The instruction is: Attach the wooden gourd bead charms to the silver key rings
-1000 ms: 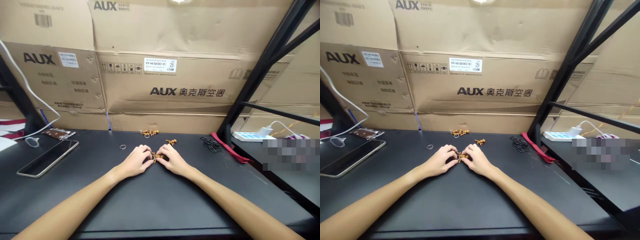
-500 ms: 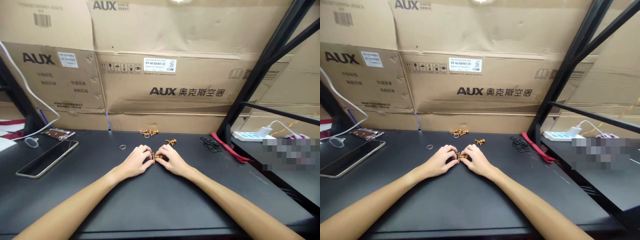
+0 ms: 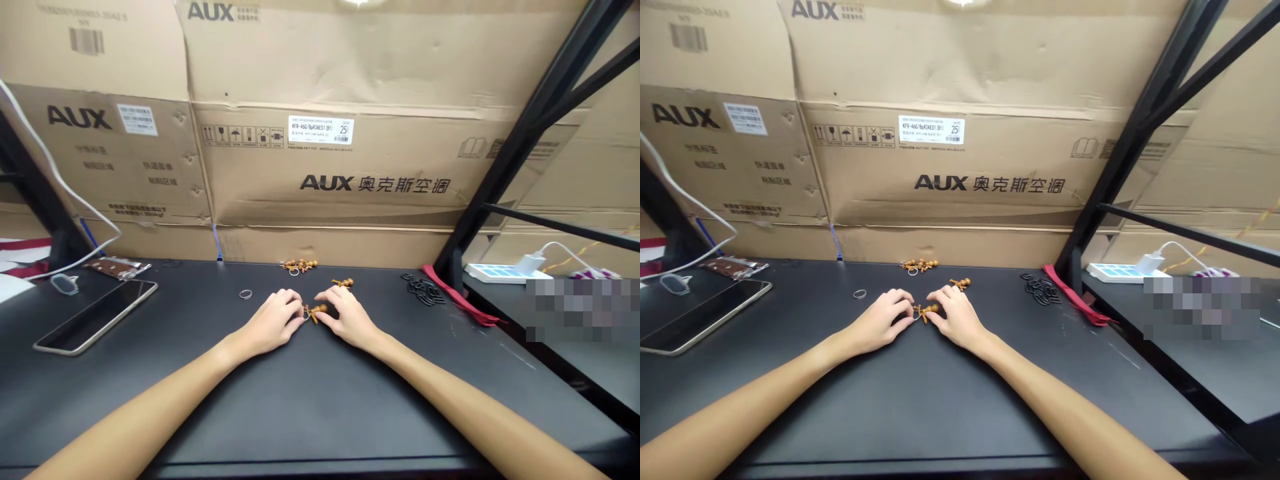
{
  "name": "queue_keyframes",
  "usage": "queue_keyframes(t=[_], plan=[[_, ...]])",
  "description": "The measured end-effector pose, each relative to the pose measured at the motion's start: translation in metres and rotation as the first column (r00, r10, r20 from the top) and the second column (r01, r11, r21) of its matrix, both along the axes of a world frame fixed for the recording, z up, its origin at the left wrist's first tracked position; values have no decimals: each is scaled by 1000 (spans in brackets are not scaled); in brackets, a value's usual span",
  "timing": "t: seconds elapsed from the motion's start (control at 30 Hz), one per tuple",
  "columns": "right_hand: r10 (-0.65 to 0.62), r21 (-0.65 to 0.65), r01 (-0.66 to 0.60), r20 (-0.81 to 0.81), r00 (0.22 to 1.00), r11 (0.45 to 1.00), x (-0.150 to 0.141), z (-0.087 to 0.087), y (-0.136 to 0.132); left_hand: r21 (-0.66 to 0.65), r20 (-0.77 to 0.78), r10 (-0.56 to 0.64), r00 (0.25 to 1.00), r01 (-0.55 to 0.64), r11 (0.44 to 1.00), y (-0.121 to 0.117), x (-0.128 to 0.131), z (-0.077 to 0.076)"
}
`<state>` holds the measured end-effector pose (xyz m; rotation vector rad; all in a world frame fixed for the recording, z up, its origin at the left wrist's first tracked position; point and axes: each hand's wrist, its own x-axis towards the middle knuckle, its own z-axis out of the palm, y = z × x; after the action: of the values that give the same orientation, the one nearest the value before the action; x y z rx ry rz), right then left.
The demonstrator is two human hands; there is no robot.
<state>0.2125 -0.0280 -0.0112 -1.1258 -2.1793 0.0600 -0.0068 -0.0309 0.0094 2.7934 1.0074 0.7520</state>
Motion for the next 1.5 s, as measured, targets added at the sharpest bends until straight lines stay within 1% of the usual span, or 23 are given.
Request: queue_keyframes(t=[0.07,0.1,0.2,0.23,0.27,0.33,0.43,0.57,0.83,1.07,1.2,1.33,1.5], plan=[[-18,19,19,-28,999,1000,-1,2,-2,27,-19,23,1000,-22,999,-2,1,0],[-6,4,7,-24,1000,1000,-2,3,-4,33,-34,18,999,-17,999,-4,2,0],[96,-80,-92,56,994,993,-4,5,-9,29,-84,-31,996,34,999,-7,5,-1],[118,-88,-110,88,989,990,-5,5,-9,28,-92,-33,995,36,999,-7,5,-2],[120,-84,-111,117,986,990,-5,5,-10,29,-95,-17,995,20,999,-6,5,-3],[78,-65,-69,157,985,996,-4,3,-8,32,-89,56,994,-53,998,-2,3,-6],[39,-137,-12,202,979,991,0,-2,-3,13,-88,152,984,-152,988,7,-2,-11],[42,-204,4,221,974,979,2,-5,0,16,-94,174,980,-173,985,13,-6,-18],[34,-229,20,229,973,973,1,-1,-2,19,-136,178,975,-177,984,10,-4,-15],[38,-204,7,214,976,979,1,-2,-2,33,-112,179,977,-177,984,11,-4,-17],[42,-186,-2,209,977,983,2,-3,-1,20,-132,182,974,-181,983,10,-3,-15],[41,-197,4,225,973,980,2,-4,-1,7,-155,191,969,-192,981,9,-3,-12],[43,-198,2,223,974,980,2,-4,-1,24,-161,192,968,-191,981,9,-3,-13]])
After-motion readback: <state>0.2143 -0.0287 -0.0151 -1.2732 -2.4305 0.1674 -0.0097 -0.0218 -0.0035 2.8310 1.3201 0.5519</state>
